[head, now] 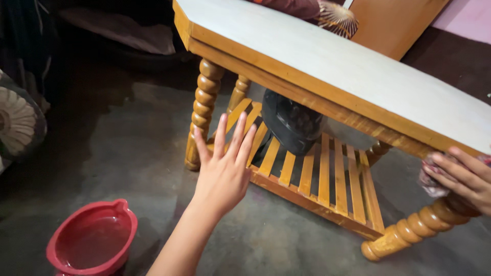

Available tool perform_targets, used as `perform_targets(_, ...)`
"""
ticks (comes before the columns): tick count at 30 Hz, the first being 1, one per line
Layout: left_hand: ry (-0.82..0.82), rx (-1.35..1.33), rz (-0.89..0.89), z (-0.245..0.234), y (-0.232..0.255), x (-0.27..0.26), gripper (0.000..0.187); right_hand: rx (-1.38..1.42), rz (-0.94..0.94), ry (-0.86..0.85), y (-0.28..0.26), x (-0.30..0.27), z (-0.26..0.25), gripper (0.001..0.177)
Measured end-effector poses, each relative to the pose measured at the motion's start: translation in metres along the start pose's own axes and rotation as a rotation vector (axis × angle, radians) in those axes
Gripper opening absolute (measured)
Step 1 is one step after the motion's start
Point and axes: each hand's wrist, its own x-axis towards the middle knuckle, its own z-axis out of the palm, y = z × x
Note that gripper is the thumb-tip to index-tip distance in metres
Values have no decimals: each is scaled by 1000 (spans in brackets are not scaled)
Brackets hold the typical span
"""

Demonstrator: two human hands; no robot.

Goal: The person wipes the top surface and wooden legs of a small table using a patterned cloth. They repeatedly dip the cloth into a red basin of water to wet it and continue cleaning the table's slatted lower shelf and legs.

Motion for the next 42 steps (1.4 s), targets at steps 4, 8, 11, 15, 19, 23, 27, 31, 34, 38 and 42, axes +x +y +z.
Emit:
perform_targets(4,113,-97,-13,6,12,27,89,4,-312,-57,14,53,-18,57)
perform_targets(8,158,-156,-44,17,22,53,90,-146,-408,-76,22,101,-34,57)
perform_targets(11,187,-215,-74,27,35,69,91,-207,-398,-43,13,119,-44,57)
perform_targets(15,208,-351,-28,40,61,83,93,-254,-385,18,10,125,-55,57)
perform_targets(19,173,-335,29,54,82,75,90,-253,-358,55,5,129,-62,56)
perform_targets(23,79,-214,93,58,88,71,91,-236,-349,59,3,131,-66,61)
perform_targets(27,146,-208,157,50,93,99,92,-212,-272,127,-6,135,-60,67)
perform_targets(31,251,-303,343,44,116,148,84,-133,-25,23,-45,157,-28,71)
perform_targets(34,248,-274,403,46,126,181,66,20,91,127,-68,168,-13,46)
perform_targets(38,246,-232,385,52,127,176,48,-40,40,191,-53,153,-17,51)
perform_targets(42,341,-219,425,64,122,175,46,-211,40,199,-29,98,-35,53)
